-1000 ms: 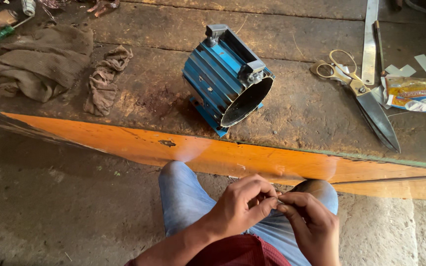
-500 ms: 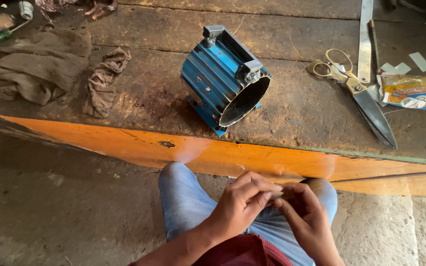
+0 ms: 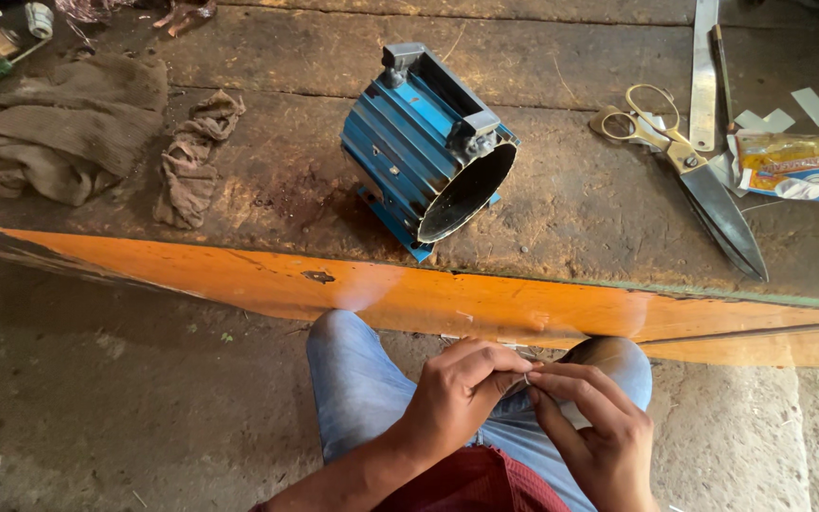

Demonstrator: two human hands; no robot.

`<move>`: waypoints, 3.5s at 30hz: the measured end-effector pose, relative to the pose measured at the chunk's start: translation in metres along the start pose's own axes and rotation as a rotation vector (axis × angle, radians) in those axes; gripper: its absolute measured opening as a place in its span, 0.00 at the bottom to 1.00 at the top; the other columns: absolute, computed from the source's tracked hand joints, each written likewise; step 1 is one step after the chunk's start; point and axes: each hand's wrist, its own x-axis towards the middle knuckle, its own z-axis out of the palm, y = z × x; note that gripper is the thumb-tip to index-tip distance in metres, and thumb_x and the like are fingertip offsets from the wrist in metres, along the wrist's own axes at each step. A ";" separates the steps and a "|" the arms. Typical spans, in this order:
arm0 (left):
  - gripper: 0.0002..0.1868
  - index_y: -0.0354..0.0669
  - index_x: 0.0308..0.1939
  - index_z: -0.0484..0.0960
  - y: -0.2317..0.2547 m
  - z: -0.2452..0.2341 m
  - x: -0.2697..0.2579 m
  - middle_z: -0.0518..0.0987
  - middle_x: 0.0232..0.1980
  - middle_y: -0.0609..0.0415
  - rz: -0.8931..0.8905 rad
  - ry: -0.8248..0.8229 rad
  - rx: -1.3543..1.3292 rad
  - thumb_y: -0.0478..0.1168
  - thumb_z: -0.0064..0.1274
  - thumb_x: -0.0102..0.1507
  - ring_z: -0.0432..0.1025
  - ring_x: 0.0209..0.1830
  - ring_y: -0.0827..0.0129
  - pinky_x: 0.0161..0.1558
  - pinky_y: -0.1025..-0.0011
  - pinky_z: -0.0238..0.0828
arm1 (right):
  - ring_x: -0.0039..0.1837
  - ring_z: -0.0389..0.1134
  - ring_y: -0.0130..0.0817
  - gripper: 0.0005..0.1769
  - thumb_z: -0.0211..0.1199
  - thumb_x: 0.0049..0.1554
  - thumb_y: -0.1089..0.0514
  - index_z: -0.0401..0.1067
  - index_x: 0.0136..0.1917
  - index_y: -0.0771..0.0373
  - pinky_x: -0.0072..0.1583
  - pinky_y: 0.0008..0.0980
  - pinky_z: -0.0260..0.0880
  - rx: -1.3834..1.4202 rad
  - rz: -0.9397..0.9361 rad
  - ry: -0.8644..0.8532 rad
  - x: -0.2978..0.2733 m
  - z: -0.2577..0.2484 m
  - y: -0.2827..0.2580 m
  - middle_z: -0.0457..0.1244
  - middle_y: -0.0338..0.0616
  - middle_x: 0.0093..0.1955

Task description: The person is repairing a blue electric motor by cutting small white paper strips with scissors and inserting them into the motor's slots. They repeatedly pick up the motor, insert the paper, and use pliers to adjust the components.

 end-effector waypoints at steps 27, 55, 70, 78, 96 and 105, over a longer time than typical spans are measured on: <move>0.05 0.40 0.46 0.80 0.028 -0.007 0.036 0.80 0.45 0.53 0.043 -0.171 -0.151 0.34 0.59 0.67 0.79 0.44 0.66 0.41 0.72 0.78 | 0.49 0.73 0.23 0.09 0.71 0.52 0.68 0.78 0.48 0.64 0.49 0.24 0.74 0.032 0.025 0.075 0.010 -0.029 0.001 0.71 0.41 0.47; 0.16 0.40 0.54 0.82 -0.002 0.013 0.131 0.77 0.56 0.51 0.430 -0.114 0.803 0.35 0.48 0.64 0.69 0.61 0.58 0.60 0.62 0.66 | 0.46 0.71 0.57 0.14 0.60 0.63 0.51 0.71 0.53 0.63 0.48 0.53 0.70 -0.746 0.065 -0.370 0.176 -0.073 0.020 0.68 0.56 0.42; 0.18 0.44 0.55 0.81 0.008 0.017 0.124 0.77 0.57 0.49 0.389 -0.048 0.889 0.38 0.48 0.62 0.69 0.58 0.56 0.59 0.61 0.66 | 0.43 0.71 0.60 0.22 0.58 0.60 0.40 0.70 0.59 0.57 0.45 0.54 0.69 -0.774 0.133 -0.534 0.194 -0.078 0.024 0.68 0.59 0.37; 0.09 0.47 0.45 0.82 0.005 0.022 0.139 0.77 0.49 0.53 0.351 -0.150 0.857 0.38 0.50 0.63 0.70 0.55 0.58 0.54 0.62 0.69 | 0.43 0.70 0.59 0.16 0.60 0.62 0.48 0.71 0.52 0.63 0.44 0.53 0.69 -0.802 -0.106 -0.285 0.183 -0.071 0.029 0.68 0.56 0.40; 0.06 0.45 0.47 0.82 0.041 0.002 0.104 0.75 0.50 0.53 0.516 -0.010 0.225 0.35 0.55 0.67 0.77 0.50 0.64 0.51 0.68 0.79 | 0.39 0.63 0.28 0.09 0.66 0.62 0.63 0.77 0.55 0.69 0.38 0.33 0.63 0.319 0.318 -0.053 0.106 -0.087 0.006 0.65 0.43 0.41; 0.08 0.39 0.46 0.83 0.048 -0.003 0.119 0.81 0.45 0.54 0.022 -0.228 -0.409 0.38 0.60 0.66 0.77 0.45 0.75 0.45 0.73 0.75 | 0.54 0.71 0.23 0.07 0.68 0.60 0.67 0.75 0.53 0.66 0.56 0.26 0.74 0.153 -0.049 0.114 0.091 -0.085 -0.011 0.70 0.41 0.52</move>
